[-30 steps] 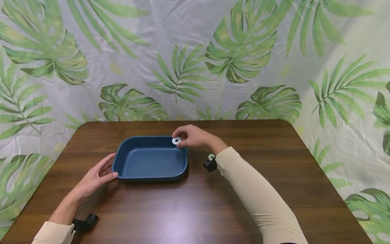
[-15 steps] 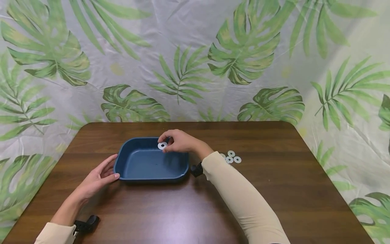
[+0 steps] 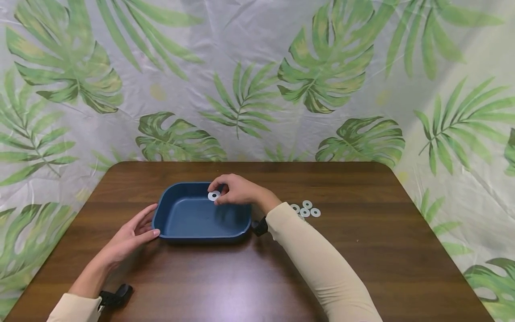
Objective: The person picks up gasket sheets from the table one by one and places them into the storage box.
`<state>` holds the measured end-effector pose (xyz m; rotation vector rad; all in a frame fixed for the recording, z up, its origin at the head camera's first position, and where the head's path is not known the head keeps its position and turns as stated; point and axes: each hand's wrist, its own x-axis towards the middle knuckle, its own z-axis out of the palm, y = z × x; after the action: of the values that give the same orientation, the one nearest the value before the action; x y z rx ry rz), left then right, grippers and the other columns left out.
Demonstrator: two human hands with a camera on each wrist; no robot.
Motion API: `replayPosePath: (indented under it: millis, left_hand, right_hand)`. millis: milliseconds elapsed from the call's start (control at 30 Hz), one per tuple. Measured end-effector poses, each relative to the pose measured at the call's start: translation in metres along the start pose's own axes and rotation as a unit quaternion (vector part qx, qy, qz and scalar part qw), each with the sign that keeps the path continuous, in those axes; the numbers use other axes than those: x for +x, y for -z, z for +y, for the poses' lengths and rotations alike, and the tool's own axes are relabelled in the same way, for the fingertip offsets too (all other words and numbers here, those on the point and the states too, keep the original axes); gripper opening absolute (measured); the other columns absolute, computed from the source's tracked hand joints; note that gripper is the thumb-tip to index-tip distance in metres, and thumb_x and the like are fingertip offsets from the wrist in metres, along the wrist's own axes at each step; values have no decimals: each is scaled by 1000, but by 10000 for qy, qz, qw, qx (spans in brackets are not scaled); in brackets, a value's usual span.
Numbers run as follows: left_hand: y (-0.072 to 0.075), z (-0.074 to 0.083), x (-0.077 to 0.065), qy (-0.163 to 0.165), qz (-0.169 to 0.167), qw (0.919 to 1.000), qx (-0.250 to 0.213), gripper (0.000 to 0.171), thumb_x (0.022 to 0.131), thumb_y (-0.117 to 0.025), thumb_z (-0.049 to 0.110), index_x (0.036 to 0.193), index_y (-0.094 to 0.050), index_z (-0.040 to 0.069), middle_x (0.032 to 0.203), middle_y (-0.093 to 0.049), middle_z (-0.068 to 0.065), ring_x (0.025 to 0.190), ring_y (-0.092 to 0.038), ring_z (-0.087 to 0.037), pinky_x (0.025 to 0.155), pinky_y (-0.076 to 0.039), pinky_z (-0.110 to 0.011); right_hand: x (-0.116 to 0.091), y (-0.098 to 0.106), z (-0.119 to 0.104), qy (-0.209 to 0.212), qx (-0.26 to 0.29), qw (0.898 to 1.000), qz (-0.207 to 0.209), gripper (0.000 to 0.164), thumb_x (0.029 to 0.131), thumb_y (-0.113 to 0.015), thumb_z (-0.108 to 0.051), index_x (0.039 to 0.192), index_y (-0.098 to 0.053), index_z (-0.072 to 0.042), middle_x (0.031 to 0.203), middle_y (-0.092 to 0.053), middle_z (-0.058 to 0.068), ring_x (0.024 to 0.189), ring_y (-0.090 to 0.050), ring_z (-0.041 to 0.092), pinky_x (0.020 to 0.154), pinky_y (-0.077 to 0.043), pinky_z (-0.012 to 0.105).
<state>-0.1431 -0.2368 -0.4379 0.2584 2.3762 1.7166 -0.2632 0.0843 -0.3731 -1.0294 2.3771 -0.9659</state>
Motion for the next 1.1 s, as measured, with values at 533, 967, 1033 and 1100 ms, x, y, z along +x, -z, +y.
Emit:
replayPosePath:
  millis: [533, 967, 1033, 1100]
  left_hand:
    - [0, 0, 1, 42, -23, 10000, -3, 74, 97, -62, 12, 157, -20, 3, 155, -32, -33, 129, -50, -48, 84, -50, -13]
    - [1, 2, -1, 92, -6, 10000, 7, 74, 97, -62, 12, 157, -20, 3, 155, -33, -33, 127, -51, -44, 84, -50, -13]
    - [0, 2, 0, 79, -8, 10000, 4, 73, 97, -62, 12, 157, -20, 3, 154, -33, -33, 127, -52, -44, 84, -50, -13]
    - [0, 2, 0, 78, -18, 10000, -4, 74, 97, -62, 12, 157, -20, 3, 155, -33, -33, 127, -51, -44, 84, -50, -13]
  right_hand:
    - [-10, 5, 6, -174, -154, 9996, 159, 41, 91, -69, -11, 131, -60, -13, 138, -56, 7, 124, -57, 30, 100, -50, 42]
    - [-58, 31, 21, -43, -131, 9993, 343, 36, 92, -67, -4, 127, -61, -8, 133, -57, 10, 123, -56, 36, 95, -53, 43]
    - [-69, 36, 24, -82, -154, 9991, 397, 37, 92, -67, -4, 128, -60, -8, 133, -57, 10, 123, -56, 35, 94, -54, 42]
    - [-81, 41, 28, -164, -231, 9986, 444, 37, 92, -67, -4, 128, -60, -9, 133, -57, 9, 122, -56, 32, 94, -54, 41]
